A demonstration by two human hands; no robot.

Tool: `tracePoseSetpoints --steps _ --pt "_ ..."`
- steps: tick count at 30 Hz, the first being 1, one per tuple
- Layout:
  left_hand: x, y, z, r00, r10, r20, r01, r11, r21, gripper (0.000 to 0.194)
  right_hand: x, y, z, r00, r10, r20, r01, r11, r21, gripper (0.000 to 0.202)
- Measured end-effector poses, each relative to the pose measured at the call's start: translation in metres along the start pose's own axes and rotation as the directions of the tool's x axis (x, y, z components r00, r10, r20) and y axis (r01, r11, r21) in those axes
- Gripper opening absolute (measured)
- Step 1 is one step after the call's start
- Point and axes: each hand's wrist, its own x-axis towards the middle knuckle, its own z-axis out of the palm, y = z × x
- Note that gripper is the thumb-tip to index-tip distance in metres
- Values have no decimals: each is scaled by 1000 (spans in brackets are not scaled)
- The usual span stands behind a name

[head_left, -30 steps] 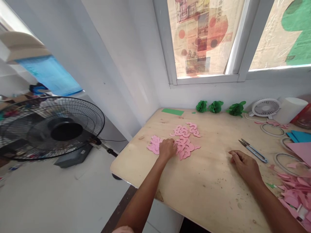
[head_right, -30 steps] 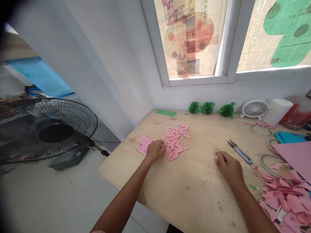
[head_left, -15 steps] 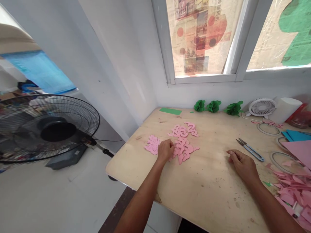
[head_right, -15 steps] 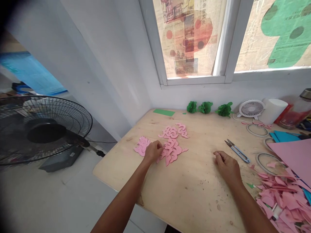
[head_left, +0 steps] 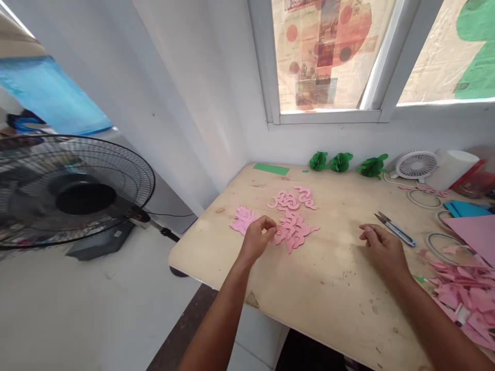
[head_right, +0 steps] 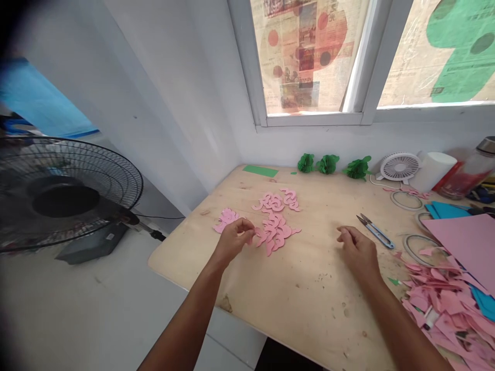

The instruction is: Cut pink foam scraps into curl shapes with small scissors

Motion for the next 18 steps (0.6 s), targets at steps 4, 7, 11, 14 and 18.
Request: tracePoseSetpoints --steps 4,7,11,14,18 --pt "-12 28 7 985 79 151 -44 974 -223 11 -16 -41 17 951 -29 307 -47 970 237 37" --pt "-18 46 20 958 160 238 -99 964 -248 12 -30 -60 34 833 42 552 -295 878 378 41" --pt "-22 57 39 919 241 312 -212 969 -122 16 -47 -63 47 635 15 772 -546 716 435 45" --pt "-24 60 48 892 286 350 -280 957 -70 19 -54 -58 48 572 -26 820 -587 685 431 37" --pt "-23 55 48 927 290 238 -277 957 -85 19 -52 -54 49 602 14 799 -615 647 452 31"
